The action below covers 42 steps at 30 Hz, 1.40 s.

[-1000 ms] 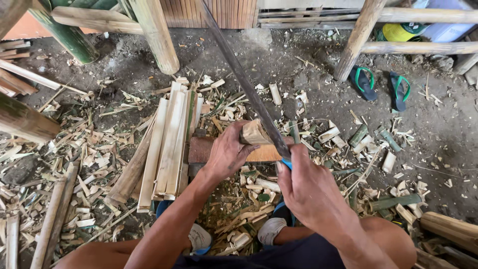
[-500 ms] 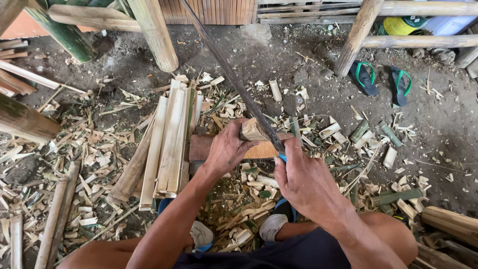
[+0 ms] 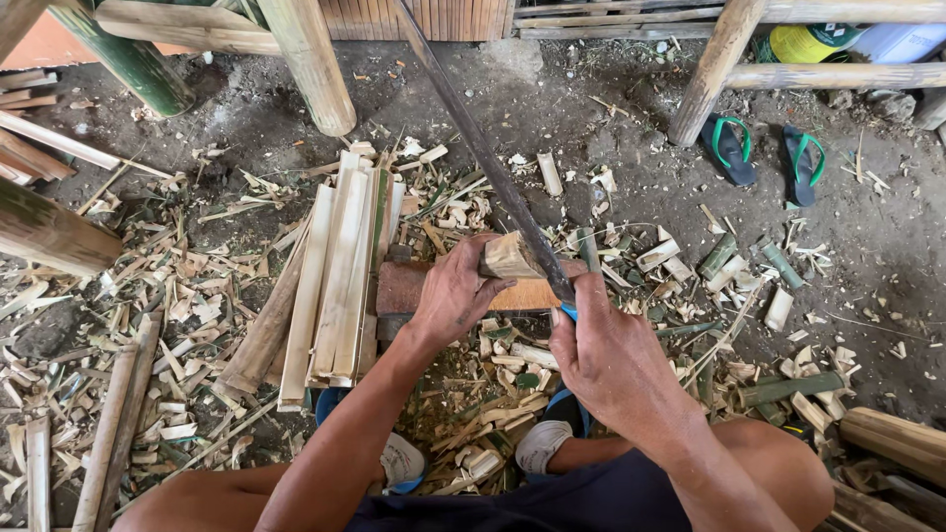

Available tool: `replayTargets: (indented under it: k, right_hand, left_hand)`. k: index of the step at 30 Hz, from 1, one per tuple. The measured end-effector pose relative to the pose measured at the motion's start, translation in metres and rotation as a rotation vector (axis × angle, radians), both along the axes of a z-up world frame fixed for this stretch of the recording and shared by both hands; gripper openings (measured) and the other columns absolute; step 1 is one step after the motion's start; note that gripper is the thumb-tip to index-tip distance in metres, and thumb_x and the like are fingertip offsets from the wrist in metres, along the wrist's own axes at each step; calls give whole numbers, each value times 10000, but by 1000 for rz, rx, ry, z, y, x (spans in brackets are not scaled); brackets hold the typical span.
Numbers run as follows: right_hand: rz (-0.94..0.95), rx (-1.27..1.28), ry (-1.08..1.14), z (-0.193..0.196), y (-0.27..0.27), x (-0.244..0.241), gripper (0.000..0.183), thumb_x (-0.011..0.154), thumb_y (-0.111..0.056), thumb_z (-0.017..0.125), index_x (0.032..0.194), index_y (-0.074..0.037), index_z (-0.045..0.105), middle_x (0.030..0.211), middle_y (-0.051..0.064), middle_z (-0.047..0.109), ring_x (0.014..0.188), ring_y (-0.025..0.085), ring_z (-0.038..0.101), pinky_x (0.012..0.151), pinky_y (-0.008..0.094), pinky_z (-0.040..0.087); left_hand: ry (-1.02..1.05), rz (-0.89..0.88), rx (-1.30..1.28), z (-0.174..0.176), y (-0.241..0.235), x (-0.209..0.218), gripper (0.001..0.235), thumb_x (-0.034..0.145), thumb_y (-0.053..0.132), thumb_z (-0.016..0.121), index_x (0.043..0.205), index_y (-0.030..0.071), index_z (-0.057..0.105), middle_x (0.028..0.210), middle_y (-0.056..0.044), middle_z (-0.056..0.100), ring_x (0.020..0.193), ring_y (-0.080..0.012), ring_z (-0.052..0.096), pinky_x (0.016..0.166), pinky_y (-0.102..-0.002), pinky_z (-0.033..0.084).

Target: The person sits on the ground and uses a knife to shave and shape a piece of bamboo, repeatedly rotating it and removing thin strips. The person places the shaped pieces aside and continues working on the bamboo.

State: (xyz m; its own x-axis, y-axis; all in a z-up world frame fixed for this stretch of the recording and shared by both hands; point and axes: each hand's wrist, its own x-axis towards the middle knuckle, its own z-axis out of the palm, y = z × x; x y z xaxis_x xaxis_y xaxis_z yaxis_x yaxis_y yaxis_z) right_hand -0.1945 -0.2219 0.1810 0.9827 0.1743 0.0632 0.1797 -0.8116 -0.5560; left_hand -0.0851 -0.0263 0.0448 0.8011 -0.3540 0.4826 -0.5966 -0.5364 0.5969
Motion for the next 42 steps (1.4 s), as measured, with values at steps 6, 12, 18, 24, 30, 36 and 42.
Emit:
replayTargets:
  k: [6,12,18,24,30,36,42]
  right_hand:
    - [22,-58,65,37,2,-6,294,1015,-192,509,1226,-3,432,485,27,523,324,198,544,265,376,429]
    - [112,-143,56,33,-6,26,343,1026,-166,487,1250,57,355,477,1,495,325,158,473,259,318,374]
    - [92,-124,76,25,-18,29,200,1041,-212,475,1115,-30,435,491,37,513,327,164,481,246,330,360]
    - [202,-91,-40,12,-18,45,301,972,-262,566,1092,-6,462,554,64,603,365,156,556,269,296,424]
    - [154,-255,13,-87,-9,75,345,997,-312,574,1153,-7,534,620,111,618,380,196,560,290,325,474]
    - [157,-239,49,-107,-41,74,318,1037,-351,553,1059,-35,574,643,93,655,432,178,607,384,311,509]
    - [194,-256,-183,-178,-31,96,355,933,-307,658,1180,-59,597,889,255,705,746,461,682,583,527,574]
  left_hand:
    - [79,21,-11,10,-4,1,623,903,340,794,1369,73,479,1213,-167,666,1043,-347,711,853,-454,595]
    - [59,121,2,11,8,10,877,755,398,836,1423,-3,432,1253,-236,620,1072,-375,667,823,-474,583]
    - [-759,243,-105,123,44,60,536,1166,387,607,1574,95,417,1594,-148,438,1456,-317,453,1265,-481,393]
    - [-516,369,43,160,58,92,308,1087,376,595,1159,103,719,970,-82,701,1003,-243,583,1095,-492,396]
    - [-506,264,351,95,73,87,453,1144,298,487,831,128,768,988,-17,736,977,-166,591,1202,-513,336]
    - [-719,361,131,81,86,105,381,1074,240,500,882,117,805,979,-30,737,1080,-226,596,1131,-472,304]
    - [-382,317,375,11,35,86,380,1062,254,535,812,102,777,885,-22,759,945,-162,652,1179,-490,363]
